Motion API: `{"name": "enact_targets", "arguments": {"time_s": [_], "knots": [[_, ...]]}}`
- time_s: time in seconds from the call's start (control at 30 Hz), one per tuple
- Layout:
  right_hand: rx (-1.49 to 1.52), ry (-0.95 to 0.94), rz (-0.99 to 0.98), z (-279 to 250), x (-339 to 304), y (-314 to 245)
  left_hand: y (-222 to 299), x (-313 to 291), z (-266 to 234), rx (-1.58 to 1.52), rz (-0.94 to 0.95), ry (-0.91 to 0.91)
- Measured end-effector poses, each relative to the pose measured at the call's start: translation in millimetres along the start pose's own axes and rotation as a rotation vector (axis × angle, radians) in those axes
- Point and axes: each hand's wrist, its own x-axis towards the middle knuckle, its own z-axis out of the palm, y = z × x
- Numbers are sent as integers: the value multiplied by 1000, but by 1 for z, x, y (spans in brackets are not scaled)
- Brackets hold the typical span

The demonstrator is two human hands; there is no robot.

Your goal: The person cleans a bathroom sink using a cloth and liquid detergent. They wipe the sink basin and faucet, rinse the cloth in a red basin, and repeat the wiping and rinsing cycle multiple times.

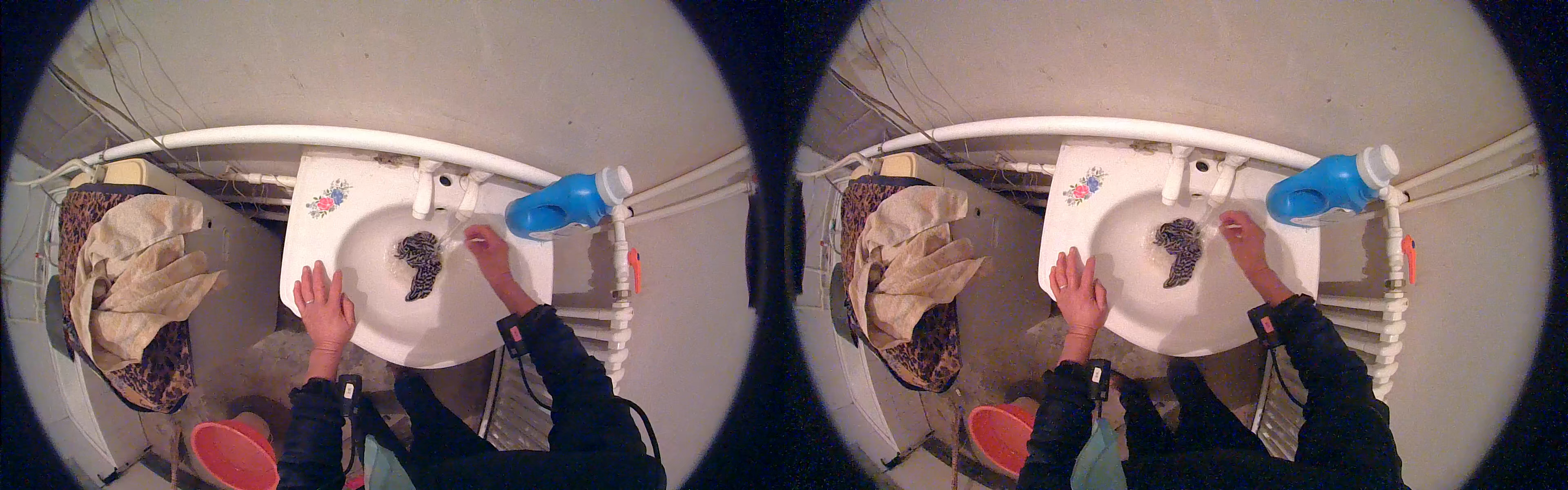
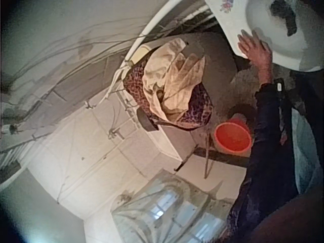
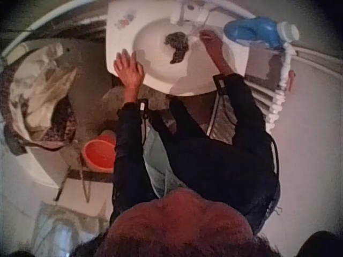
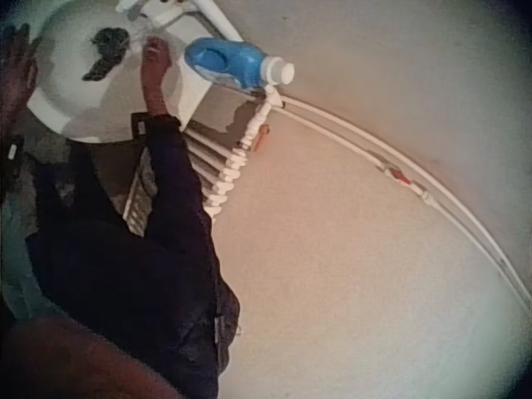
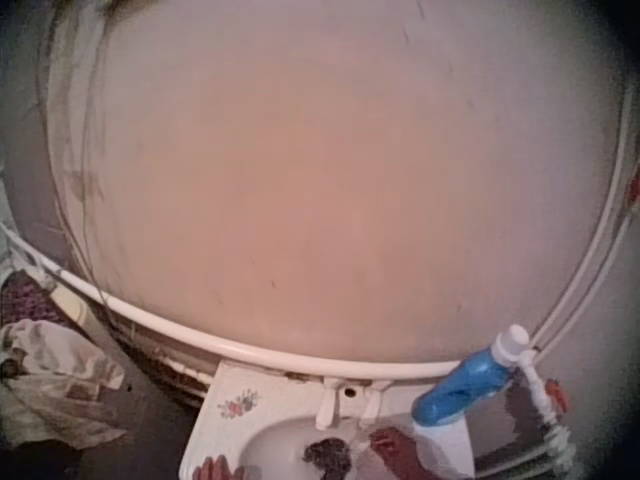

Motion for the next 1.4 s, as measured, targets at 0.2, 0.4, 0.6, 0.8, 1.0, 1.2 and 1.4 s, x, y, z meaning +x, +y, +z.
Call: {"name": "enact_targets", "arguments": {"time_s": [0.2,0.4,0.6,0.8,1.0,1.2,1.4], "knots": [[507,349,-185,-8,42,-7,0,-1,0,-6,0,3],[693,382,-245,-1,85,-23,-1,0,0,-10,11,0],[954,211,-258,-7,106,-18,-1,0,-1,-3,8,-12],[913,308,-270,-2,110,-18,0,0,0,2,-10,-10],[890,451,-271,4,110,-27,1,1,-1,10,-11,-16],[1062,241,-219,-7,104,-33,0,1,-2,-11,-6,-15],[890,262,-206,-8,105,-31,1,1,-1,-13,0,-3]]}}
